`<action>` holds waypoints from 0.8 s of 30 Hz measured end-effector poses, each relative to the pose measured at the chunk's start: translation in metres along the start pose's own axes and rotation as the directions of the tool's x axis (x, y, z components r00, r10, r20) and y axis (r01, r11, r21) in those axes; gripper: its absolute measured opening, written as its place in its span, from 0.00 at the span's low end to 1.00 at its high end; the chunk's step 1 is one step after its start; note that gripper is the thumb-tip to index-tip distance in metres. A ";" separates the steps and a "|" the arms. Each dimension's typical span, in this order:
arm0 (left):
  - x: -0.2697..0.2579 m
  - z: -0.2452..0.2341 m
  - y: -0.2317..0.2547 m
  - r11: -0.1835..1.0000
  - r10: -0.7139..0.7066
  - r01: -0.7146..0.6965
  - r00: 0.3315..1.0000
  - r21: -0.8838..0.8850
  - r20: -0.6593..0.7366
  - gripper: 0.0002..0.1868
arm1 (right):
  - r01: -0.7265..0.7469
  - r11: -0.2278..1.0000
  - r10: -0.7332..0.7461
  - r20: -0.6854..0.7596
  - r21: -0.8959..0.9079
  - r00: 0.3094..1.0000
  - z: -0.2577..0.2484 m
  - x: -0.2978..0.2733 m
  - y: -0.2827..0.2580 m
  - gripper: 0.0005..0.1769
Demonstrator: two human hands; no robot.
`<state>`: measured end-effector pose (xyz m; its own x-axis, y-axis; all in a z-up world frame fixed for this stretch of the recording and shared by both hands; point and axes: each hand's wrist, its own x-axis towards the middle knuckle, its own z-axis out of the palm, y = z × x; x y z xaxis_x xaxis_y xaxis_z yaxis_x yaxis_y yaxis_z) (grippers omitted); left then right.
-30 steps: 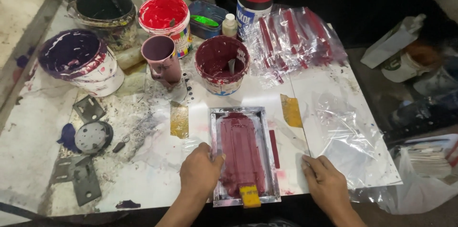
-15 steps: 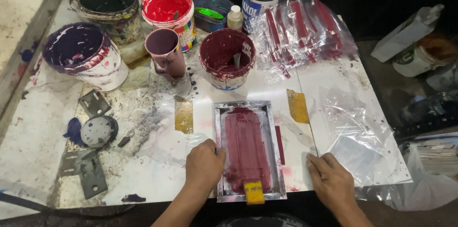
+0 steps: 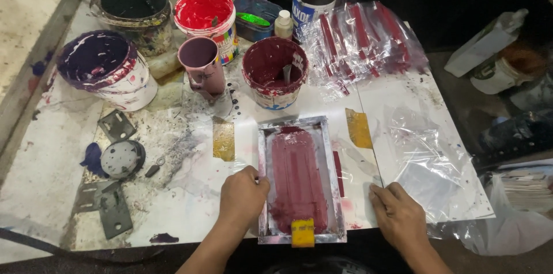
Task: The person prepares a screen printing setup by smoothing a plastic sheet over a surface. They then pour red ink from a container into a metal tray and use a yellow squeegee to spread the ink evenly across the tray's surface.
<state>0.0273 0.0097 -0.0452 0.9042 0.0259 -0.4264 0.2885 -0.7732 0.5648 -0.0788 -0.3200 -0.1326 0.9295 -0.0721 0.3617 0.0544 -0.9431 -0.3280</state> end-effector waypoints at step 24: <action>-0.013 -0.059 -0.060 0.981 -0.116 0.145 0.970 0.128 -0.213 0.14 | -0.250 0.965 0.255 -0.055 0.084 0.965 -0.006 -0.007 -0.005 0.19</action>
<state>0.0169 0.0928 -0.0322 0.9108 0.2499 -0.3286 0.3743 -0.8357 0.4018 -0.0874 -0.3165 -0.1281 0.8913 -0.3277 0.3135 -0.1492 -0.8647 -0.4796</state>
